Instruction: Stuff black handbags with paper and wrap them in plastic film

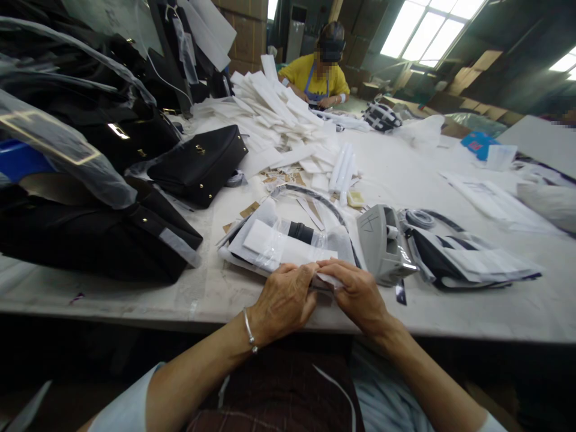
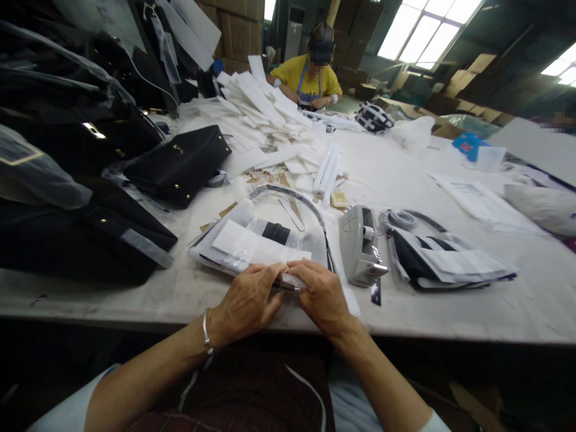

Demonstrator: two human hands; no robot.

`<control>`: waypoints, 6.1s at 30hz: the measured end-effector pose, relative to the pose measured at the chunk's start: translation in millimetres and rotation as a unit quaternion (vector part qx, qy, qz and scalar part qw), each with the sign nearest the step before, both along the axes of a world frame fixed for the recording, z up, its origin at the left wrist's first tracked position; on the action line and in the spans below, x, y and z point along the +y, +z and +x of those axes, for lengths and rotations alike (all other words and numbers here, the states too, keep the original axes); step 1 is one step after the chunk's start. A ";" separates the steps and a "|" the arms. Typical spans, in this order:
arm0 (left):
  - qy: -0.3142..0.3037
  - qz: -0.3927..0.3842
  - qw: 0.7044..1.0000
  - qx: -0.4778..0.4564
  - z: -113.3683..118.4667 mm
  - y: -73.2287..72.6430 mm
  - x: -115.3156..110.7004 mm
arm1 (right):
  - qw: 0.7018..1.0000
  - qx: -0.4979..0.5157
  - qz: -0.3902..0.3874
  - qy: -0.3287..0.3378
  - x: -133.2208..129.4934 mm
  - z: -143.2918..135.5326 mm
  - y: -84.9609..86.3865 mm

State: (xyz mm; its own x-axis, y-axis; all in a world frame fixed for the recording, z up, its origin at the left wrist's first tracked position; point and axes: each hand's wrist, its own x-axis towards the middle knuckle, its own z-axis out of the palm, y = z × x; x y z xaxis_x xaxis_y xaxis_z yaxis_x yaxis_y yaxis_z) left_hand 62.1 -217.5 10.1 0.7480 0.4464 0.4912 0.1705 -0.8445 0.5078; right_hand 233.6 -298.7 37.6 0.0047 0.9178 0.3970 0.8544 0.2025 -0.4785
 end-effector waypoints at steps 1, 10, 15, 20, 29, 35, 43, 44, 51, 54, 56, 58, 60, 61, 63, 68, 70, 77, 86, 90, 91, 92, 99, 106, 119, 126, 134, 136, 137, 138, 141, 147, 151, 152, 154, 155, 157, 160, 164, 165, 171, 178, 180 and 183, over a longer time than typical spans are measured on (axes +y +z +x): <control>0.001 -0.001 1.000 0.003 0.7 1.7 -0.5 | 0.999 0.011 -0.031 -0.005 4.4 1.6 2.1; 0.031 -0.021 0.999 0.008 7.0 4.1 1.5 | 0.975 0.070 -0.209 -0.036 45.7 21.7 8.2; 0.030 0.003 0.999 0.028 8.3 9.2 4.7 | 0.960 0.096 -0.256 -0.065 53.7 30.5 -1.3; -0.015 0.096 0.995 0.005 4.9 10.5 6.5 | 0.957 0.111 -0.257 -0.075 53.5 32.9 -8.5; -0.003 0.149 0.984 0.101 14.2 -12.0 4.6 | 0.958 0.081 -0.258 -0.095 55.7 32.5 -11.7; 0.024 0.189 0.974 0.125 12.5 -14.3 0.0 | 0.966 0.063 -0.221 -0.123 56.7 29.0 -11.3; 0.023 0.210 0.966 0.152 12.8 -16.6 0.7 | 0.973 -0.001 -0.180 -0.144 69.0 36.6 -16.7; 0.024 0.208 0.966 0.149 13.3 -16.9 0.5 | 0.972 -0.015 -0.173 -0.159 71.5 40.5 -15.1; 0.035 0.187 0.973 0.128 15.0 -19.4 0.2 | 0.975 -0.018 -0.019 -0.220 62.5 47.7 32.8; 0.029 0.175 0.976 0.122 13.8 -20.7 -0.4 | 0.992 -0.014 -0.062 -0.113 40.6 29.7 38.5; 0.029 0.171 0.979 0.111 13.4 -22.1 -1.0 | 0.990 -0.048 -0.131 -0.026 28.0 19.6 27.3; 0.029 0.168 0.980 0.100 13.6 -23.6 -1.5 | 0.977 -0.094 -0.189 0.020 21.7 15.5 10.5; 0.028 0.164 0.981 0.100 14.4 -24.4 -1.6 | 0.967 -0.135 -0.216 0.020 22.0 17.5 -4.0; 0.029 0.162 0.981 0.103 14.9 -24.4 -1.6 | 0.963 -0.152 -0.223 0.013 24.1 19.9 -8.8; 0.033 0.162 0.980 0.110 15.9 -23.8 -1.5 | 0.956 -0.184 -0.229 0.000 30.1 25.2 -13.6; 0.048 0.188 0.976 0.098 16.8 -22.8 -1.7 | 0.930 -0.237 -0.276 -0.053 52.3 31.7 -13.0; 0.051 0.196 0.975 0.096 16.8 -23.5 -1.7 | 0.921 -0.235 -0.301 -0.077 64.9 34.0 -9.4; 0.048 0.190 0.976 0.091 15.5 -25.6 -1.6 | 0.931 -0.175 -0.300 -0.112 78.4 38.4 18.0; 0.043 0.182 0.977 0.099 15.8 -27.3 -1.8 | 0.934 -0.215 -0.278 -0.069 53.7 21.4 -7.0; 0.039 0.182 0.977 0.102 15.7 -26.6 -1.6 | 0.936 -0.195 -0.280 -0.092 62.1 24.1 -9.0; 0.040 0.183 0.977 0.103 15.6 -25.9 -1.5 | 0.938 -0.187 -0.276 -0.098 65.4 25.2 -9.0; 0.042 0.185 0.976 0.105 15.4 -25.0 -1.4 | 0.940 -0.179 -0.270 -0.104 69.2 26.4 -8.7; 0.021 0.147 0.983 0.107 12.0 -10.2 -0.8 | 0.958 -0.104 -0.188 -0.193 75.2 37.6 16.2; 0.078 0.118 0.990 0.015 -24.1 29.8 41.8 | 0.964 0.037 -0.035 -0.261 -13.0 29.5 48.1; 0.152 -0.344 0.926 0.043 -73.8 -2.5 132.2 | 0.973 -0.081 -0.163 -0.143 71.1 31.4 -1.0; 0.141 -0.370 0.917 0.042 -101.8 -4.0 70.9 | 0.972 -0.142 -0.170 -0.081 47.7 30.8 -12.0; 0.156 -0.328 0.921 0.142 -111.3 12.2 62.1 | 0.970 -0.172 -0.151 -0.084 22.7 25.0 -15.4; 0.156 -0.316 0.926 0.133 -111.6 10.8 66.6 | 0.969 -0.189 -0.134 -0.085 22.7 25.9 -22.1; 0.156 -0.314 0.928 0.125 -112.2 9.0 68.1 | 0.969 -0.198 -0.124 -0.085 22.9 27.3 -26.2; 0.156 -0.314 0.929 0.117 -113.0 6.7 69.2 | 0.968 -0.208 -0.114 -0.084 23.3 29.1 -30.4; 0.164 -0.316 0.931 0.084 -115.8 1.2 70.8 | 0.965 -0.233 -0.088 -0.078 24.9 36.6 -42.6; 0.220 -0.210 0.953 0.002 -91.4 12.5 100.0 | 0.956 -0.277 -0.064 -0.068 27.0 48.3 -58.6; 0.295 -0.113 0.942 0.117 -44.5 20.8 160.6 | 0.946 -0.319 -0.008 -0.057 27.3 51.9 -64.4; 0.306 -0.114 0.936 0.127 -32.8 21.2 178.5 | 0.942 -0.330 0.012 -0.053 27.6 52.9 -65.0; 0.331 -0.113 0.924 0.153 -13.5 20.3 212.5 | 0.933 -0.353 0.051 -0.044 28.5 55.0 -65.3; 0.341 -0.113 0.918 0.167 -6.3 19.2 227.3 | 0.929 -0.363 0.066 -0.039 29.0 56.0 -65.1; 0.351 -0.108 0.910 0.194 3.1 16.5 250.4 | 0.922 -0.377 0.085 -0.028 29.4 57.6 -64.3; 0.364 -0.092 0.897 0.234 9.8 13.3 267.0 | 0.923 -0.373 0.091 -0.030 28.8 56.5 -63.6; 0.391 -0.070 0.870 0.292 16.4 16.9 266.1 | 0.937 -0.336 0.076 -0.056 27.5 50.2 -64.2; 0.389 -0.066 0.865 0.308 18.2 19.7 264.0 | 0.940 -0.328 0.075 -0.059 27.3 48.6 -64.6; 0.309 -0.033 0.875 0.372 25.0 46.0 250.3 | 0.955 -0.283 0.055 -0.072 24.4 40.6 -61.9; 0.160 0.004 0.894 0.418 20.5 46.8 238.2 | 0.966 -0.241 0.017 -0.092 21.1 33.0 -55.2; 0.153 0.016 0.891 0.426 18.3 38.6 234.4 | 0.967 -0.236 0.010 -0.097 21.7 31.9 -55.8; 0.180 0.032 0.886 0.427 13.0 30.0 230.8 | 0.968 -0.228 0.000 -0.103 22.6 30.2 -56.1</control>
State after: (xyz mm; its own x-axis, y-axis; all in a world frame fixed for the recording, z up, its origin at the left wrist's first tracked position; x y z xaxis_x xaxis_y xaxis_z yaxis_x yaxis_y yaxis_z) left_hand 75.1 13.3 40.2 0.6733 0.7237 -0.1513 0.7338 -0.6792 0.0169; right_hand 263.8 -276.0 -18.6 0.0116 0.9157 0.4017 0.9991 0.0057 -0.0419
